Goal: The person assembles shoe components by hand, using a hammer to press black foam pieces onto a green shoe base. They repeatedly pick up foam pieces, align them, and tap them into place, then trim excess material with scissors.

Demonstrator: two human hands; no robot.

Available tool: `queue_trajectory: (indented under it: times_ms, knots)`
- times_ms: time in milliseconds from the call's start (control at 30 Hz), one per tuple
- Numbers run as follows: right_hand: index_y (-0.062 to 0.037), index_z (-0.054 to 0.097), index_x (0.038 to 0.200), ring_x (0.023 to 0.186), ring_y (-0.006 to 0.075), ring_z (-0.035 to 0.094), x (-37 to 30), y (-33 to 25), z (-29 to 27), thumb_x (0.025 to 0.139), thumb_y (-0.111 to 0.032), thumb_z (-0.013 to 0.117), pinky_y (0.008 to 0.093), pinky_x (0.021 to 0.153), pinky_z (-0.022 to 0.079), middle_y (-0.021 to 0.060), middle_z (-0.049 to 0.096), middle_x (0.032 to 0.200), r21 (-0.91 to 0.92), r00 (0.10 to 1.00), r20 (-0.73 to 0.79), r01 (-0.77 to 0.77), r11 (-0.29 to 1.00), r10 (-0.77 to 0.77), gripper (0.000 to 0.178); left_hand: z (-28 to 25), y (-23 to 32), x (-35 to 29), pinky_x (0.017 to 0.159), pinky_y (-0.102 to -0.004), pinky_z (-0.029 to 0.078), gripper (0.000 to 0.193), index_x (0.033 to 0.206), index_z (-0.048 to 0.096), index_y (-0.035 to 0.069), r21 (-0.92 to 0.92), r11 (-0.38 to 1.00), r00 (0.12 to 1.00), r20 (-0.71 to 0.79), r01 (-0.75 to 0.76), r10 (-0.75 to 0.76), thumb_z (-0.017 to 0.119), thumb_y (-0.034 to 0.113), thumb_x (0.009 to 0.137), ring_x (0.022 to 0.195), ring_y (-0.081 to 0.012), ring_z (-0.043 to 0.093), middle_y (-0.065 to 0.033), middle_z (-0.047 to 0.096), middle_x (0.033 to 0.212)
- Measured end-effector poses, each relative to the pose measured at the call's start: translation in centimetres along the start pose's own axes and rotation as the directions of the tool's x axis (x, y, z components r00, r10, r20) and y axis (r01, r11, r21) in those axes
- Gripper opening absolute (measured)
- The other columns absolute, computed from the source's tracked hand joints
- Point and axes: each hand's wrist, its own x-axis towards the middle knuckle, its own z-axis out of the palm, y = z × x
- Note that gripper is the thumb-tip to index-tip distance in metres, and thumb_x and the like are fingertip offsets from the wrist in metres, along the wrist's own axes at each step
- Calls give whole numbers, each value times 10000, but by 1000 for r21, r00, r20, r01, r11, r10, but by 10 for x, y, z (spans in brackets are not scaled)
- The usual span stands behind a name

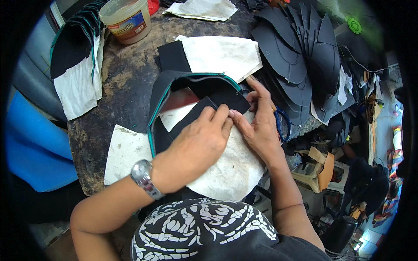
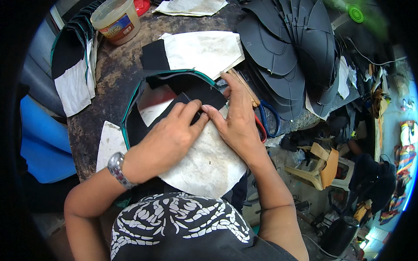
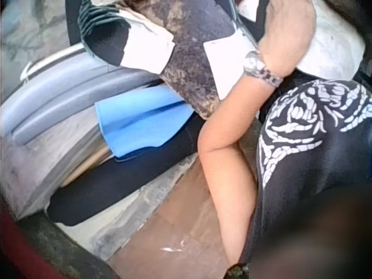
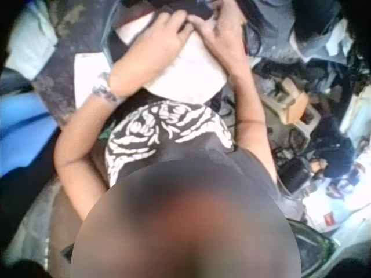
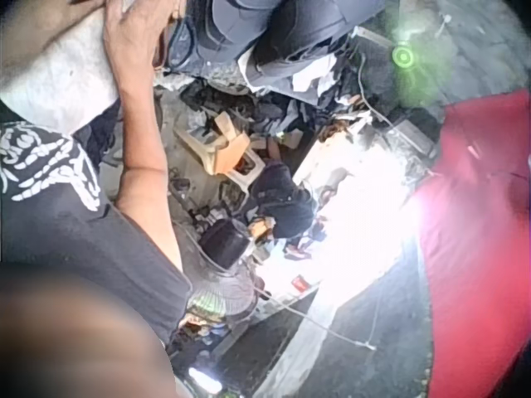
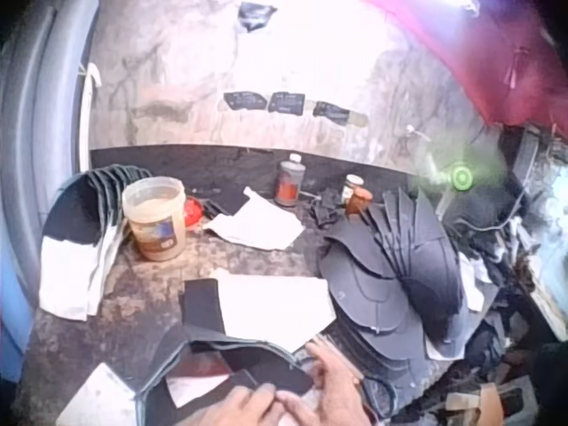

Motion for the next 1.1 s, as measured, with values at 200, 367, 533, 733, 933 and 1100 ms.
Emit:
queue_trajectory:
  times_ms: [200,367,533,733,933,1100]
  knots:
    - [-101,423,1494,967,203,554,2,6,4,922,-24,670,331,895,470,116,563,1124,105,997,18,-72,992,70,628,-11,23,-20,979,-403,505,426,1198,595,-165,100,990,995,38,-99,95,606,-3,805,1169,-370,583,-330,532,1322]
    - [-67,475,1451,1183,330,531,1,-7,-5,835,102,647,412,1013,405,169,565,1329,-250,960,-137,205,946,-245,662,-44,27,-65,1109,-540,291,221,967,724,26,219,976,966,-255,13,45,644,46,762,1274,-367,542,-135,665,1296]
    - [2,443,1445,1072,348,580,-29,-63,-9,811,101,681,417,907,482,200,587,1267,326,954,65,255,910,-291,684,-58,7,-99,1124,-556,253,328,1000,760,51,121,967,960,-203,222,-195,656,30,689,1402,-416,412,-98,621,1387]
    - [-42,377,1505,945,254,586,-46,-84,9,799,-61,833,356,846,506,134,568,1078,341,863,440,96,935,-249,840,-44,-3,-109,1058,-510,414,417,1128,709,-20,-163,968,957,-189,190,-219,684,16,714,1222,-441,533,-219,544,1435]
    - [-33,466,1422,1002,261,628,-57,-74,10,889,19,661,366,889,513,154,601,1133,434,896,437,-132,891,-81,569,-38,-3,-116,1020,-489,436,419,1127,711,-1,-89,978,959,-197,188,-203,803,124,738,1169,-402,529,-200,556,1402]
    - [-12,379,1392,1091,144,532,-67,-64,15,904,49,597,291,971,431,92,510,1193,670,930,347,-335,662,120,538,-36,4,-113,947,-454,412,415,1103,733,28,149,966,965,-187,213,-184,827,226,750,1130,-336,519,-143,627,1281]
